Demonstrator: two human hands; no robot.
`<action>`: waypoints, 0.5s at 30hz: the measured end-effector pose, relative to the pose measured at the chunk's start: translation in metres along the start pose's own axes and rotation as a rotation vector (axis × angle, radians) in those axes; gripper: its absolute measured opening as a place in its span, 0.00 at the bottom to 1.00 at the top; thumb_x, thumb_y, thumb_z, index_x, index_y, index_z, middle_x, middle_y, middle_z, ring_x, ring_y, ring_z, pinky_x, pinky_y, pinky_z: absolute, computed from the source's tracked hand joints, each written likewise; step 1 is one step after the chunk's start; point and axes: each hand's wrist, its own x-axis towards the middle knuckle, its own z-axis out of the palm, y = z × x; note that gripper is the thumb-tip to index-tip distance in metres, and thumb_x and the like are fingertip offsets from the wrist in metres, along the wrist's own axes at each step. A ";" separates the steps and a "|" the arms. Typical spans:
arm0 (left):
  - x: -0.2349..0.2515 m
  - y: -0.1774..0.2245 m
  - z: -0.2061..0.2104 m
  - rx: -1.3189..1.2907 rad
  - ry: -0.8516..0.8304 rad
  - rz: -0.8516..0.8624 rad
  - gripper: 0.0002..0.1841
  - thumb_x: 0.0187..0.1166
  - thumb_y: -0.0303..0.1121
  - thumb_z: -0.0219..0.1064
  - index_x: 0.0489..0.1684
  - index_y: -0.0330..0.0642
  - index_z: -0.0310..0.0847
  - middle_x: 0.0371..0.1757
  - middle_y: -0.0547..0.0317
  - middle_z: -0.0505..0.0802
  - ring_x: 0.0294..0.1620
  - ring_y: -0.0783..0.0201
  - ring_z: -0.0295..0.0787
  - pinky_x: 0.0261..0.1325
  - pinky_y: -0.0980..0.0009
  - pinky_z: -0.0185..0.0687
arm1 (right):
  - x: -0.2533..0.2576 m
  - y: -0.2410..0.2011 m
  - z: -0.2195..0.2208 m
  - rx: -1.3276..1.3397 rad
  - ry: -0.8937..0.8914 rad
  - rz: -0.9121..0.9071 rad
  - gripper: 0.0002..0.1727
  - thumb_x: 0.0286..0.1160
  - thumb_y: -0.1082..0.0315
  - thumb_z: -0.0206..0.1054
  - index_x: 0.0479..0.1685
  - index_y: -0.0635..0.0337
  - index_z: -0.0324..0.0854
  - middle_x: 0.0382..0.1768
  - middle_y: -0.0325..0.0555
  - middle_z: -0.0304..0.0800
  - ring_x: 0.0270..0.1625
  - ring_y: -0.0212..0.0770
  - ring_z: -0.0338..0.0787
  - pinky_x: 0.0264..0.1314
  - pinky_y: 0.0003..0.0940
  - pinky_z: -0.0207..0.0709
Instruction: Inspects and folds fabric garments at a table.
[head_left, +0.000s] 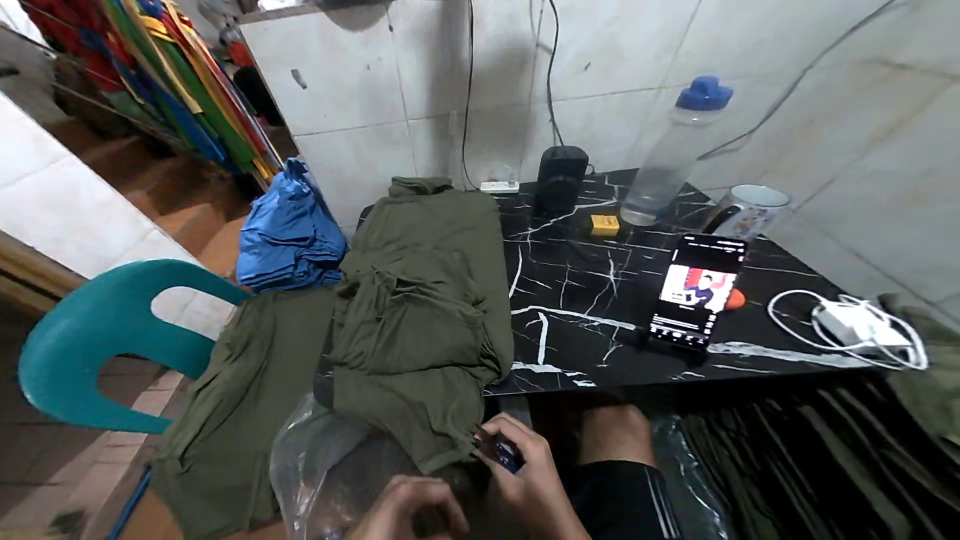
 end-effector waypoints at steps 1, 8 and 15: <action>0.001 -0.005 0.006 0.060 0.008 -0.048 0.14 0.69 0.33 0.81 0.50 0.39 0.91 0.45 0.57 0.96 0.44 0.68 0.93 0.54 0.67 0.90 | 0.000 -0.001 0.000 0.022 -0.005 0.012 0.07 0.67 0.71 0.76 0.43 0.59 0.90 0.43 0.40 0.92 0.44 0.27 0.90 0.46 0.23 0.86; 0.027 -0.002 0.027 0.188 0.560 -0.091 0.40 0.71 0.36 0.79 0.86 0.34 0.67 0.50 0.60 0.89 0.36 0.74 0.83 0.32 0.79 0.81 | 0.002 -0.005 -0.006 0.147 -0.042 0.139 0.12 0.82 0.62 0.67 0.40 0.61 0.90 0.37 0.37 0.90 0.34 0.23 0.83 0.36 0.19 0.77; 0.044 -0.005 0.042 0.238 0.685 0.160 0.13 0.71 0.30 0.79 0.51 0.39 0.89 0.55 0.59 0.95 0.55 0.68 0.94 0.58 0.72 0.93 | 0.000 -0.010 -0.009 0.531 -0.043 0.359 0.08 0.81 0.61 0.69 0.41 0.56 0.88 0.20 0.30 0.77 0.15 0.22 0.67 0.16 0.19 0.62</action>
